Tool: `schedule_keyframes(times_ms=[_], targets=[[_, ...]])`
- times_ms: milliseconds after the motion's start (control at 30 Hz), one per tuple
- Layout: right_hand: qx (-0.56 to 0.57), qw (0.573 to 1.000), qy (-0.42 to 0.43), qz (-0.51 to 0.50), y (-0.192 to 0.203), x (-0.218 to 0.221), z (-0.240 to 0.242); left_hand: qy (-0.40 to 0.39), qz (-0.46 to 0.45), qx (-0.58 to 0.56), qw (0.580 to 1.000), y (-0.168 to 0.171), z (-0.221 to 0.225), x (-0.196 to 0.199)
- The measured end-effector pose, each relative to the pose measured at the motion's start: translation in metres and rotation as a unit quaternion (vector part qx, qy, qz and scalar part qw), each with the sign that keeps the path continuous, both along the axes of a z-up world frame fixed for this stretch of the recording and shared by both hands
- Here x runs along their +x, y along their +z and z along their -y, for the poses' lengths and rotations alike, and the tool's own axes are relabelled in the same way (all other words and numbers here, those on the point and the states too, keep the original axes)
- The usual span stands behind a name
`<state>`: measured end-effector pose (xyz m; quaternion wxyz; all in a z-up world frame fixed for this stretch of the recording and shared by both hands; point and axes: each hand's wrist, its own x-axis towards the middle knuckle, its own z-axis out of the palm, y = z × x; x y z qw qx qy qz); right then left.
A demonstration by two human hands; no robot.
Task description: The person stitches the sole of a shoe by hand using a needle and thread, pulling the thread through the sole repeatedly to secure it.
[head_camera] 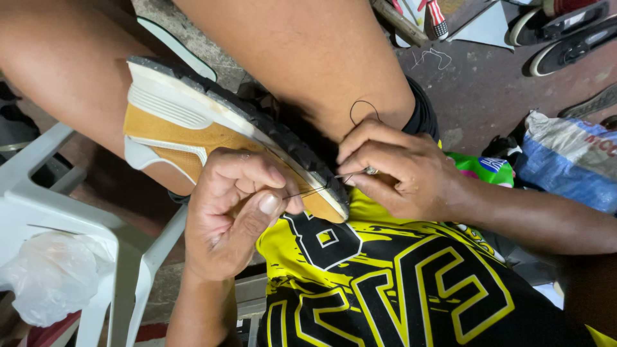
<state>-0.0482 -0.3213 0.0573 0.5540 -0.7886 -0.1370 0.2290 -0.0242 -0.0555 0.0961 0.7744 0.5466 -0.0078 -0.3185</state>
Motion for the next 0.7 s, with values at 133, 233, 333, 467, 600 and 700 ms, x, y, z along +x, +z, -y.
schedule_keyframes(times_ms=[133, 233, 333, 467, 600, 700], targets=[[0.107, 0.977, 0.031, -0.184, 0.0, 0.003, 0.017, -0.005, -0.043, -0.006, 0.999, 0.005, 0.0, 0.001], [0.11, 0.939, 0.035, -0.325, 0.013, 0.009, 0.037, -0.083, -0.021, 0.091, 0.992, 0.012, 0.007, 0.016], [0.079, 0.97, 0.034, -0.227, 0.035, 0.016, 0.054, -0.143, 0.119, 0.143, 0.972, 0.013, 0.03, 0.02], [0.007, 0.991, 0.017, -0.134, 0.048, 0.023, 0.042, -0.216, 0.187, 0.233, 0.93, 0.02, 0.046, 0.03], [-0.098, 0.994, 0.048, 0.007, 0.035, 0.03, 0.006, -0.215, 0.15, 0.25, 0.932, 0.023, 0.051, 0.035], [-0.085, 0.988, 0.016, 0.13, 0.036, 0.039, 0.007, -0.201, 0.148, 0.221, 0.943, 0.023, 0.047, 0.032]])
